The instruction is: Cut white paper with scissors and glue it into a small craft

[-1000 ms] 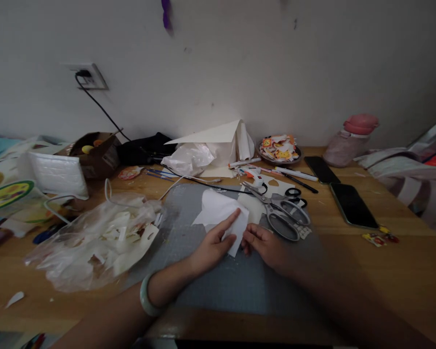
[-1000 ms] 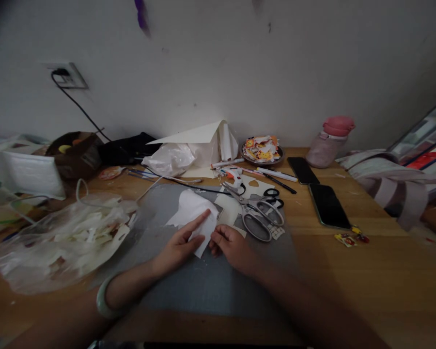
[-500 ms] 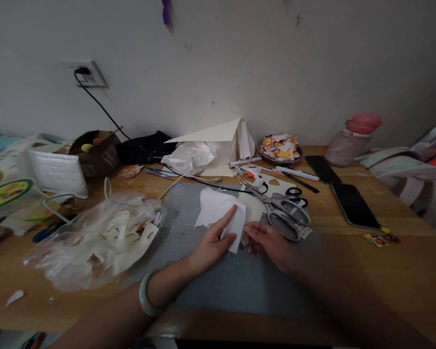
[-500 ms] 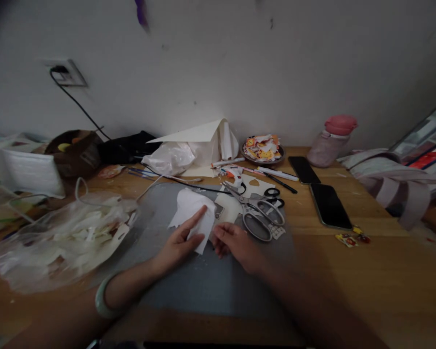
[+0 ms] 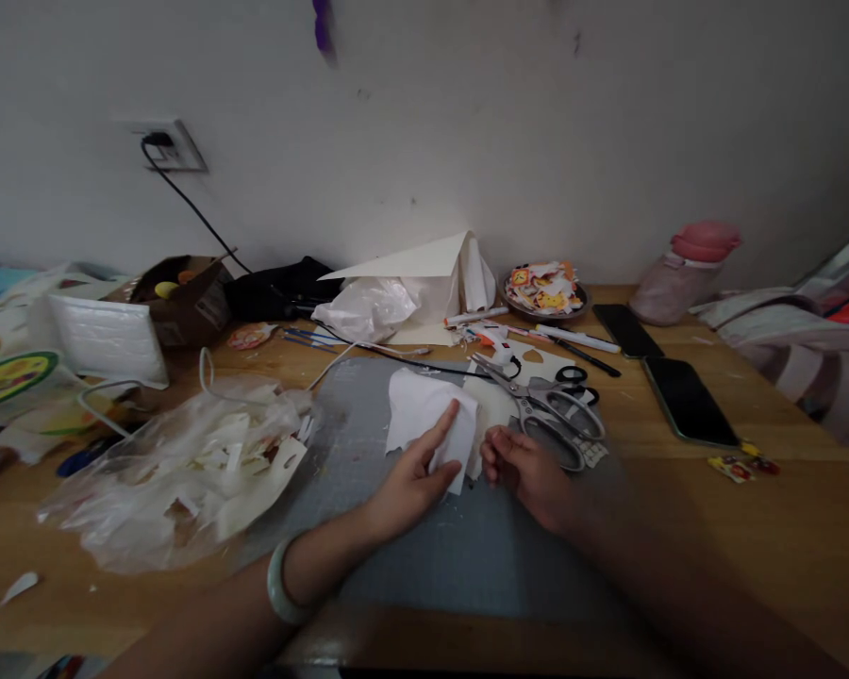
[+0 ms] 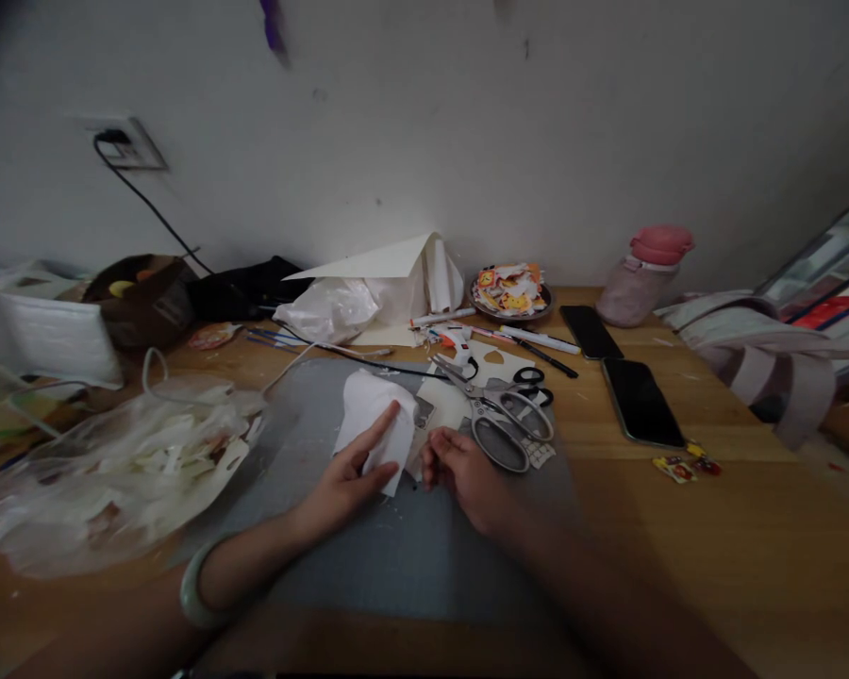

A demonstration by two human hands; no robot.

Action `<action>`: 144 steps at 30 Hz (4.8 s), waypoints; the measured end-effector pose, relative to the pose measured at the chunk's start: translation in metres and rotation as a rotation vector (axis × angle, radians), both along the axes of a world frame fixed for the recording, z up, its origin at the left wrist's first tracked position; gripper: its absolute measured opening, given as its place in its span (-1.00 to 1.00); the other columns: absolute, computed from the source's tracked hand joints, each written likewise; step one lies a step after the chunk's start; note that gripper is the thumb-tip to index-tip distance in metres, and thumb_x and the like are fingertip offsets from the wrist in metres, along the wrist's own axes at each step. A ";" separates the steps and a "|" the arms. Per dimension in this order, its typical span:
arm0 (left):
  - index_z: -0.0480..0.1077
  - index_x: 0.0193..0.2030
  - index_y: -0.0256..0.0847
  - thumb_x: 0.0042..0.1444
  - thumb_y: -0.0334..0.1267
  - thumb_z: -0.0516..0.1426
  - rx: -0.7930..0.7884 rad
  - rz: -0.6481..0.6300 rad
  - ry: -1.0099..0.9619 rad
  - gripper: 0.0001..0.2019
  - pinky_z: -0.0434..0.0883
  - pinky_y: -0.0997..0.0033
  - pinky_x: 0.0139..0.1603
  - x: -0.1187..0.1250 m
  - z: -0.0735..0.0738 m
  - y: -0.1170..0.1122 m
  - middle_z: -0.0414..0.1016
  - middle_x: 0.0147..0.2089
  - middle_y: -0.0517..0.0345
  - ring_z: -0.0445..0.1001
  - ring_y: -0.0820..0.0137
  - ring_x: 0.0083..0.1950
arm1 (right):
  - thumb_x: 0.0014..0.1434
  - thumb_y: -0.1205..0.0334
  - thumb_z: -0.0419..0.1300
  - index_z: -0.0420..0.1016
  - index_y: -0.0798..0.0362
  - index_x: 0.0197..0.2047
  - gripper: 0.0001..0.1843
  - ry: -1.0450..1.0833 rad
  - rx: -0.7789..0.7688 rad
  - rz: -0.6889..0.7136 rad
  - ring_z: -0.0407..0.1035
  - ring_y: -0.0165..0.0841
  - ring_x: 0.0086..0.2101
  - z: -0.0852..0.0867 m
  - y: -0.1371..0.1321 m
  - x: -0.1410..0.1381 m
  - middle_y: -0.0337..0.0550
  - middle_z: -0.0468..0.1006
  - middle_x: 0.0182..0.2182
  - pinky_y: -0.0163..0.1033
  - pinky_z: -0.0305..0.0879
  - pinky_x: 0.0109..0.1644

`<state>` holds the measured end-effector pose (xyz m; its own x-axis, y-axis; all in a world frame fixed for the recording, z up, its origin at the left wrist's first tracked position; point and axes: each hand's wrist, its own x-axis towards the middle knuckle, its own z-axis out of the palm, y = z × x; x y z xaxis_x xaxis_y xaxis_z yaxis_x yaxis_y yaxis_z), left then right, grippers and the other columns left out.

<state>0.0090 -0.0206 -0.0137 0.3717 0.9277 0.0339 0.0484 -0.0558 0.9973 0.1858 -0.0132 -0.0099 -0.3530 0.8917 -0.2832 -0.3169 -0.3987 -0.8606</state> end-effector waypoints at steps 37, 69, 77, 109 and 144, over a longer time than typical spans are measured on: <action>0.01 0.32 -0.25 0.07 -0.08 0.12 -0.017 0.187 0.075 -0.29 0.02 0.19 0.32 0.002 0.000 -0.001 0.09 0.33 -0.02 0.01 0.18 0.35 | -0.01 -0.16 0.20 0.26 0.08 -0.48 -0.56 -0.155 0.041 0.185 0.19 -0.53 -0.60 -0.006 -0.001 0.000 -0.32 0.30 -0.57 -0.37 0.12 -0.53; 0.19 0.25 -0.17 0.09 -0.17 0.10 -0.064 -0.004 0.072 -0.45 -0.06 0.09 0.34 0.000 0.002 -0.002 0.11 0.32 0.04 0.02 0.19 0.35 | -0.05 -0.17 0.20 0.19 0.04 -0.50 -0.55 -0.135 0.102 -0.016 0.11 -0.50 -0.58 0.003 0.008 0.005 -0.34 0.23 -0.60 -0.33 0.06 -0.47; 0.18 0.25 -0.17 0.07 -0.18 0.11 -0.058 -0.021 0.103 -0.43 -0.05 0.09 0.34 0.000 0.000 -0.005 0.14 0.31 0.03 0.05 0.17 0.33 | -0.09 -0.15 0.25 0.25 0.05 -0.46 -0.56 -0.261 0.163 0.089 0.14 -0.48 -0.57 -0.004 0.007 0.004 -0.34 0.27 -0.62 -0.33 0.06 -0.47; 0.32 0.14 -0.15 -0.11 -0.41 0.03 -0.110 -0.008 0.086 -0.43 0.23 0.13 0.17 0.000 0.010 0.001 0.36 0.17 0.14 0.32 0.20 0.15 | -0.09 -0.14 0.25 0.24 0.07 -0.52 -0.56 -0.186 0.146 0.068 0.15 -0.53 -0.59 0.007 0.012 0.015 -0.34 0.28 -0.60 -0.35 0.05 -0.52; 0.43 0.01 -0.22 0.08 -0.19 0.02 0.021 0.120 0.193 -0.63 0.22 0.14 0.14 0.000 0.004 0.007 0.48 0.02 0.03 0.38 0.21 0.05 | -0.08 -0.12 0.25 0.34 0.08 -0.52 -0.59 -0.257 0.071 0.167 0.17 -0.55 -0.60 -0.009 0.015 0.011 -0.32 0.36 -0.59 -0.37 0.05 -0.52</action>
